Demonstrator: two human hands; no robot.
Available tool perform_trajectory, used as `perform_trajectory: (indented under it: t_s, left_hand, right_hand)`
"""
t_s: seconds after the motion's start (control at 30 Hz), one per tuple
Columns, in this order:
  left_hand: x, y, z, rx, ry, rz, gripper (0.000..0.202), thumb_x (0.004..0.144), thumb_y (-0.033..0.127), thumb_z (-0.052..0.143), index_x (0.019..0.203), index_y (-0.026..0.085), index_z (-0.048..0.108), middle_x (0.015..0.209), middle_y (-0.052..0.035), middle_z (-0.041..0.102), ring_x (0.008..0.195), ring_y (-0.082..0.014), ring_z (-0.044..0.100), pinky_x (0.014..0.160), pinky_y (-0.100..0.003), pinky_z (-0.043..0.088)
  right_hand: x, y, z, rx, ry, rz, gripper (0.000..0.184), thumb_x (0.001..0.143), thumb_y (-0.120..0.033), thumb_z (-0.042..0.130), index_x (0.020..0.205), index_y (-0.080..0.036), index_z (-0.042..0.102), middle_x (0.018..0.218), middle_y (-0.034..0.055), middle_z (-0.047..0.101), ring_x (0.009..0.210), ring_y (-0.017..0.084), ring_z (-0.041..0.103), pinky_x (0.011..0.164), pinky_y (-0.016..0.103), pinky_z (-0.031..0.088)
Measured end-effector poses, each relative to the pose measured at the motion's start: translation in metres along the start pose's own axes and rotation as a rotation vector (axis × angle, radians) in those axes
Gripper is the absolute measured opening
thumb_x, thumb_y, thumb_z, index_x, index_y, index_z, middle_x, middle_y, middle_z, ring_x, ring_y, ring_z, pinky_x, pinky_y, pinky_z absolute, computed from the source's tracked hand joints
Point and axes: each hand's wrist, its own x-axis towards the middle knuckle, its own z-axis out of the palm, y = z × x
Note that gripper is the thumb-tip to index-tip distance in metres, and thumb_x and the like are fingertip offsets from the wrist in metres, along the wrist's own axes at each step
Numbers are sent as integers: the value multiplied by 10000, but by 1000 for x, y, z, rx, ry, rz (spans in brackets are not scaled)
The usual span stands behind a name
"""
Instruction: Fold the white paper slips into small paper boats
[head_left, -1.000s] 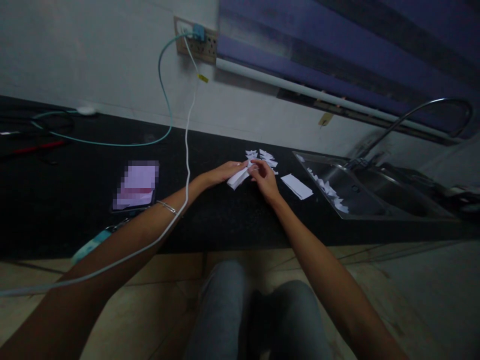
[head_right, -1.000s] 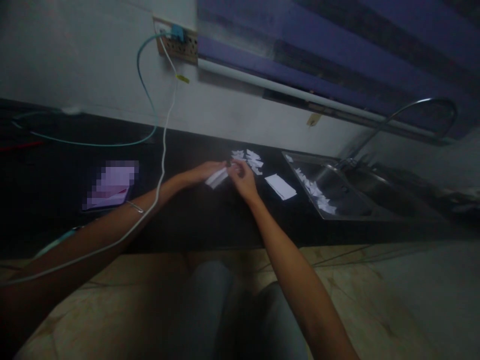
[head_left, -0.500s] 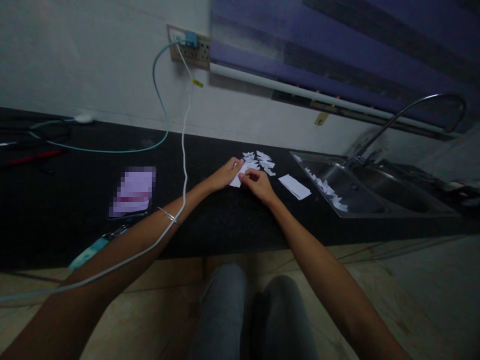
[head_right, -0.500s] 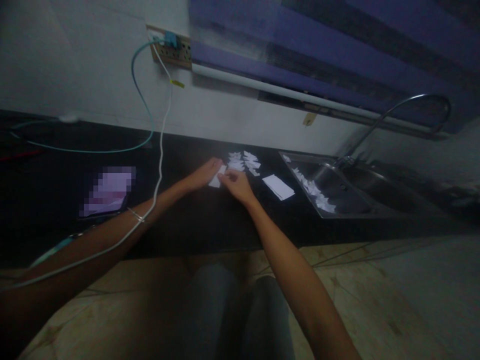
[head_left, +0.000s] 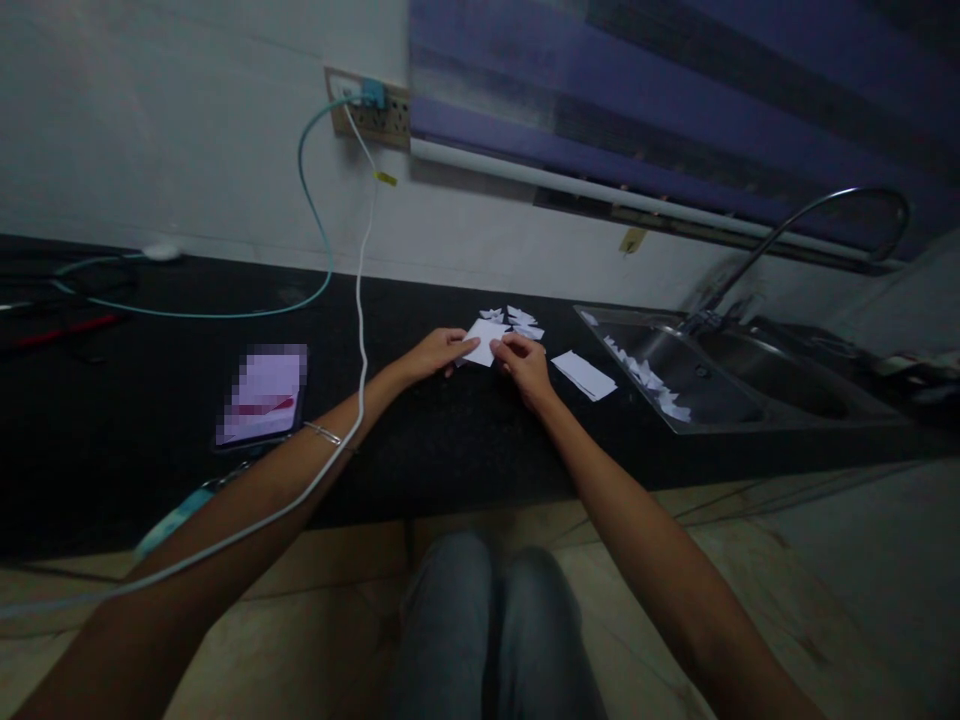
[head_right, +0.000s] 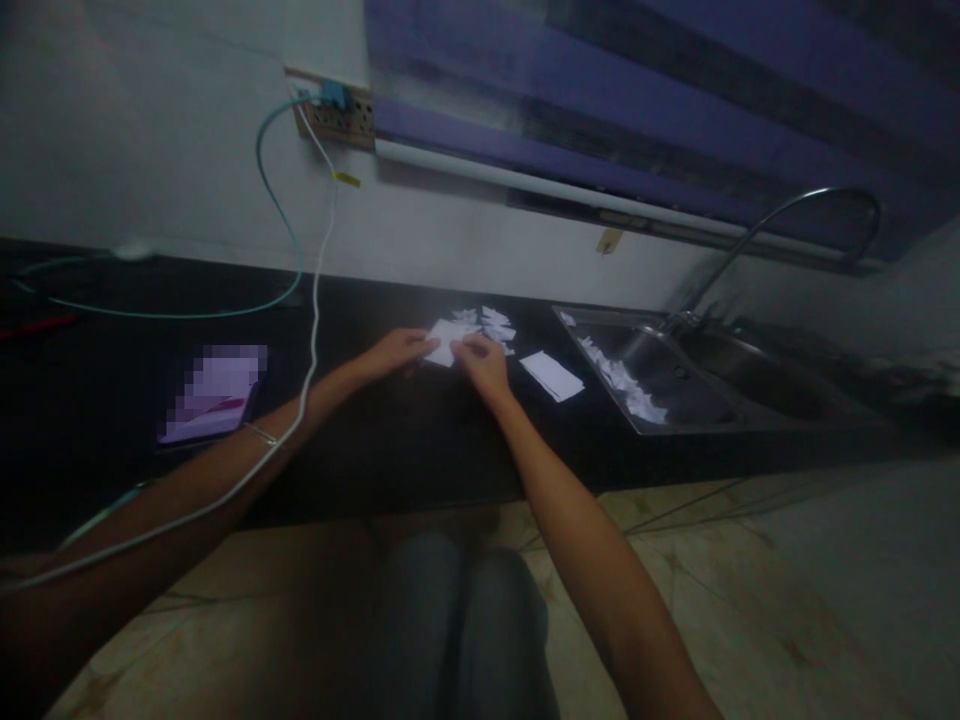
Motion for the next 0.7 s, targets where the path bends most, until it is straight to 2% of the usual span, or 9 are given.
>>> perform_trajectory:
  t_s: [0.1, 0.23, 0.37, 0.53, 0.6, 0.7]
  left_hand:
    - [2, -1, 2, 13, 28, 56, 429, 929, 523, 519, 1065, 146, 672, 915, -113, 676, 708, -143, 605, 539, -234, 448]
    - [5, -3, 3, 46, 65, 89, 386, 913, 461, 545, 1028, 128, 700, 971, -129, 697, 837, -169, 629, 632, -243, 464]
    - [4, 2, 5, 4, 37, 106, 373, 915, 396, 543, 1097, 100, 678, 966, -137, 714, 828, -171, 633, 673, -266, 462]
    - [1, 10, 5, 93, 51, 117, 358, 947, 327, 500, 1172, 81, 629, 874, -143, 704, 770, -179, 611, 641, -278, 433]
    - [0, 12, 4, 105, 56, 107, 345, 950, 312, 498, 1162, 78, 637, 821, -139, 699, 750, -182, 604, 628, -281, 424]
    - [0, 12, 4, 2, 98, 81, 307, 914, 310, 557, 1077, 83, 684, 830, -135, 711, 756, -181, 613, 632, -274, 433]
  right_hand:
    - [1, 5, 2, -4, 48, -40, 433, 686, -623, 722, 673, -214, 581, 624, -14, 536, 594, 145, 473, 534, 275, 367]
    - [0, 6, 3, -32, 14, -38, 459, 707, -647, 700, 656, -209, 573, 605, -15, 529, 569, 133, 455, 514, 263, 351]
    - [0, 4, 3, -15, 24, -21, 474, 686, -673, 703, 719, -212, 598, 613, -19, 540, 556, 130, 453, 504, 264, 356]
    - [2, 4, 4, 59, 65, 7, 466, 683, -647, 724, 785, -214, 587, 623, -38, 541, 539, 111, 441, 515, 256, 371]
    - [2, 5, 3, 28, 26, -22, 448, 724, -640, 695, 751, -202, 608, 632, -27, 545, 551, 111, 439, 522, 256, 367]
    - [3, 8, 2, -21, 2, -55, 452, 768, -635, 655, 701, -189, 627, 610, -20, 526, 567, 119, 440, 529, 260, 358]
